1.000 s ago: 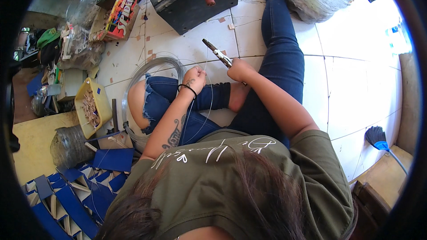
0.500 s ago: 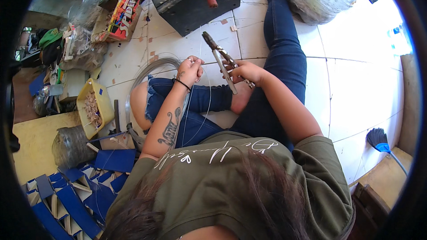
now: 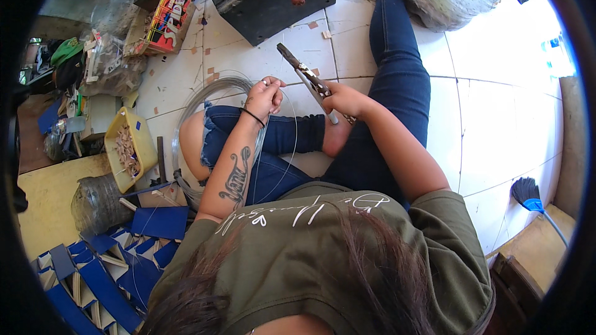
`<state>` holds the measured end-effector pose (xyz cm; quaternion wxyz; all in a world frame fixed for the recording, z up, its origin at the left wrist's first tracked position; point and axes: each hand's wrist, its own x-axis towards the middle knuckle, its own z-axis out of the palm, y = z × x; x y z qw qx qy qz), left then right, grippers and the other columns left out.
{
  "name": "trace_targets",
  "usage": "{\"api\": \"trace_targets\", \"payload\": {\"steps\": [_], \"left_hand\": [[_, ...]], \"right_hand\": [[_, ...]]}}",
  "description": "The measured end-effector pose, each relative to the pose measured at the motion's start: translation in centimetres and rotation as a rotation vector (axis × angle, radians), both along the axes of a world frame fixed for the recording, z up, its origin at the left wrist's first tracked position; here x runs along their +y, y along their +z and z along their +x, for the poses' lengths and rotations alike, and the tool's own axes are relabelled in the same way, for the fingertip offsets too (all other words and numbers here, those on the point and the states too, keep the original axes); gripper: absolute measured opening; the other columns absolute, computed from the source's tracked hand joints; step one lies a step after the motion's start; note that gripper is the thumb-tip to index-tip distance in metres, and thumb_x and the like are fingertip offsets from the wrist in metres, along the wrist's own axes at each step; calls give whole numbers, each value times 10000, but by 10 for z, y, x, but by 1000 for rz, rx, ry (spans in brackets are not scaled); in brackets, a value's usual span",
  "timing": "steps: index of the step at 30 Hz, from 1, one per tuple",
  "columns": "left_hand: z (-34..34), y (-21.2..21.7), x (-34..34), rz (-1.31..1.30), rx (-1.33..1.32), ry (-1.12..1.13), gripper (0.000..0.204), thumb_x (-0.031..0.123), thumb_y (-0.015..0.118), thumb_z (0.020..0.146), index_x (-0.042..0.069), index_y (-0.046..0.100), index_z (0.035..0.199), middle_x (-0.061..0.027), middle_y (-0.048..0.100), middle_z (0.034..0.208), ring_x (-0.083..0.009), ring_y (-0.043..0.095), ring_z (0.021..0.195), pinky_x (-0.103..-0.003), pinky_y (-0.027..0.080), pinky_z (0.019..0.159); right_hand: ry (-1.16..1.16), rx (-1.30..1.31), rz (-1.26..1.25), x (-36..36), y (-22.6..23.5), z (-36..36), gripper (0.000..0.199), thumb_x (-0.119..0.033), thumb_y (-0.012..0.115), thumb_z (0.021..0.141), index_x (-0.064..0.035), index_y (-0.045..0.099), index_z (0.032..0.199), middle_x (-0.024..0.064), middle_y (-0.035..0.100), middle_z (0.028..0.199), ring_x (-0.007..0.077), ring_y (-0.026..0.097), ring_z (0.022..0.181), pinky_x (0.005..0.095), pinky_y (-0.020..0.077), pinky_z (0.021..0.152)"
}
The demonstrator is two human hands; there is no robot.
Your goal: The person sits on the floor and repeatedly cuts short lengths of metal wire from a coil using pliers. They hold the wire with one hand and use the pliers with the other to snip segments, which fall onto the floor.
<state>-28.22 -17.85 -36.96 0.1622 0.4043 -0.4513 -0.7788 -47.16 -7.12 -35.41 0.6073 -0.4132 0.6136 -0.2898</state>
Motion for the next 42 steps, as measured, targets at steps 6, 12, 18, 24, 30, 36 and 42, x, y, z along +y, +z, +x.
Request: {"api": "trace_targets", "payload": {"steps": [6,12,18,24,30,36,42], "left_hand": [[0,1,1,-35,-58,-45,152,146,390,880,24,466,831,-10,388,456,-69,275,321,-206,242,315],[-1,-2,5,-157,-117,-40,154,146,392,876,33,481,822,-9,425,454,-61,327,345,-200,262,336],[-2,1,4,-73,-127,-33,184,162,366,887,12,471,870,-43,466,504,-77,353,326,-201,297,322],[9,12,25,-157,-260,-89,184,126,340,879,-27,422,942,-91,526,562,-102,425,339,-213,351,336],[3,4,32,-296,-329,-53,132,80,364,859,-37,387,915,-100,524,549,-91,379,325,-218,306,317],[2,-2,32,-246,-336,-36,108,77,370,854,-23,392,888,-96,520,538,-92,374,324,-219,298,314],[0,-2,31,-235,-357,-50,108,80,378,853,-21,394,886,-94,521,539,-90,378,326,-223,298,311]], "right_hand": [[37,78,-61,-3,-7,1,444,-56,510,605,18,487,1042,118,538,808,192,512,755,278,418,683],[68,-9,133,-4,-15,1,333,-80,516,635,38,505,946,111,578,766,184,555,696,286,439,654],[-81,62,63,-5,-25,12,240,-111,528,632,28,520,828,110,578,703,182,559,641,296,440,615],[-86,120,75,-6,-29,9,224,-126,539,612,32,523,769,120,569,665,195,558,589,308,442,582],[-99,186,111,-5,-28,16,208,-105,529,604,37,519,756,133,561,632,204,555,564,311,446,541],[-122,245,91,-7,-39,21,180,-107,519,591,36,511,700,153,555,594,233,555,538,332,438,506],[-87,280,171,-8,-52,20,240,-69,522,602,34,523,819,129,541,641,204,543,567,302,438,516]]}}
